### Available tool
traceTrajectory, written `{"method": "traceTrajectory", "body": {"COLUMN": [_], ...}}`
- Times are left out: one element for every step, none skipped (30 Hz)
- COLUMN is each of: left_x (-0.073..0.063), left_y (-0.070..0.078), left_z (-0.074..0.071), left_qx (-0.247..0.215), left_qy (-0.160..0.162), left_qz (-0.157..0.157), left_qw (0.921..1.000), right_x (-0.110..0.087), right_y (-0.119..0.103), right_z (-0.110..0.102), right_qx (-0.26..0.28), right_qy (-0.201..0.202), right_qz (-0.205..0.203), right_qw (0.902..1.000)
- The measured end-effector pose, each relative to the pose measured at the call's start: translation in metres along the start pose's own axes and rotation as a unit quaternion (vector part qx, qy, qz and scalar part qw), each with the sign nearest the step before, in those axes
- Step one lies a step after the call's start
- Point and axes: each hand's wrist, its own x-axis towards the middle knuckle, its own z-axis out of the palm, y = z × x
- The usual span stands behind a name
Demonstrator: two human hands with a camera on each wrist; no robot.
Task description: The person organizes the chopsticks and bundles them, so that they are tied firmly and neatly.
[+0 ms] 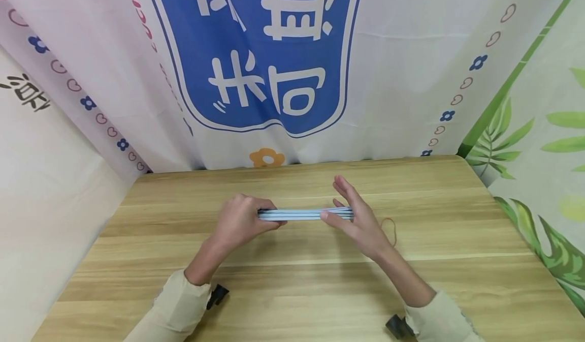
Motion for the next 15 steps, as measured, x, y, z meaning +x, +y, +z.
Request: {"method": "traceTrajectory", "body": {"left_x": [-0.0002, -0.0003, -0.0005, -0.0007, -0.0010, -0.0012, -0.0014, -0.0016, -0.0017, -0.0017, -0.0017, -0.0015, -0.0014, -0.0012, -0.0009], "left_y": [0.0005, 0.0006, 0.0007, 0.0006, 0.0007, 0.0005, 0.0002, -0.0001, -0.0003, -0.0008, -0.0011, -0.0014, -0.0019, -0.0021, -0.0025], "left_z": [0.0004, 0.0007, 0.0007, 0.0006, 0.0001, -0.0001, -0.0004, -0.0009, -0.0016, -0.0020, -0.0027, -0.0034, -0.0040, -0.0051, -0.0059], "left_qx": [0.001, 0.002, 0.001, 0.002, 0.004, 0.008, 0.012, 0.018, 0.023, 0.029, 0.034, 0.037, 0.037, 0.034, 0.028], "left_qy": [0.001, 0.001, 0.000, -0.002, -0.004, -0.006, -0.008, -0.010, -0.011, -0.013, -0.014, -0.015, -0.019, -0.022, -0.027], "left_qz": [0.001, 0.003, 0.004, 0.004, 0.004, 0.005, 0.005, 0.006, 0.007, 0.008, 0.010, 0.012, 0.012, 0.014, 0.015], "left_qw": [1.0000, 1.0000, 1.0000, 1.0000, 1.0000, 0.9999, 0.9999, 0.9998, 0.9997, 0.9995, 0.9993, 0.9991, 0.9991, 0.9991, 0.9991], "right_x": [0.0002, 0.0002, 0.0002, 0.0001, 0.0000, -0.0001, -0.0002, -0.0004, -0.0006, -0.0008, -0.0011, -0.0014, -0.0017, -0.0021, -0.0025], "right_y": [0.0001, 0.0001, 0.0000, -0.0001, -0.0001, -0.0003, -0.0003, -0.0003, -0.0002, -0.0001, 0.0001, 0.0004, 0.0007, 0.0010, 0.0012], "right_z": [0.0003, 0.0005, 0.0006, 0.0006, 0.0007, 0.0008, 0.0010, 0.0013, 0.0016, 0.0019, 0.0023, 0.0026, 0.0028, 0.0028, 0.0027], "right_qx": [0.000, -0.001, -0.001, -0.002, -0.003, -0.003, -0.003, 0.000, 0.003, 0.005, 0.008, 0.011, 0.012, 0.012, 0.008], "right_qy": [0.001, 0.002, 0.002, 0.002, 0.001, 0.001, 0.001, 0.000, -0.001, -0.003, -0.005, -0.007, -0.008, -0.009, -0.010], "right_qz": [0.001, 0.002, 0.004, 0.005, 0.007, 0.010, 0.012, 0.015, 0.018, 0.021, 0.023, 0.026, 0.028, 0.031, 0.034], "right_qw": [1.0000, 1.0000, 1.0000, 1.0000, 1.0000, 0.9999, 0.9999, 0.9999, 0.9998, 0.9998, 0.9997, 0.9996, 0.9995, 0.9994, 0.9993]}}
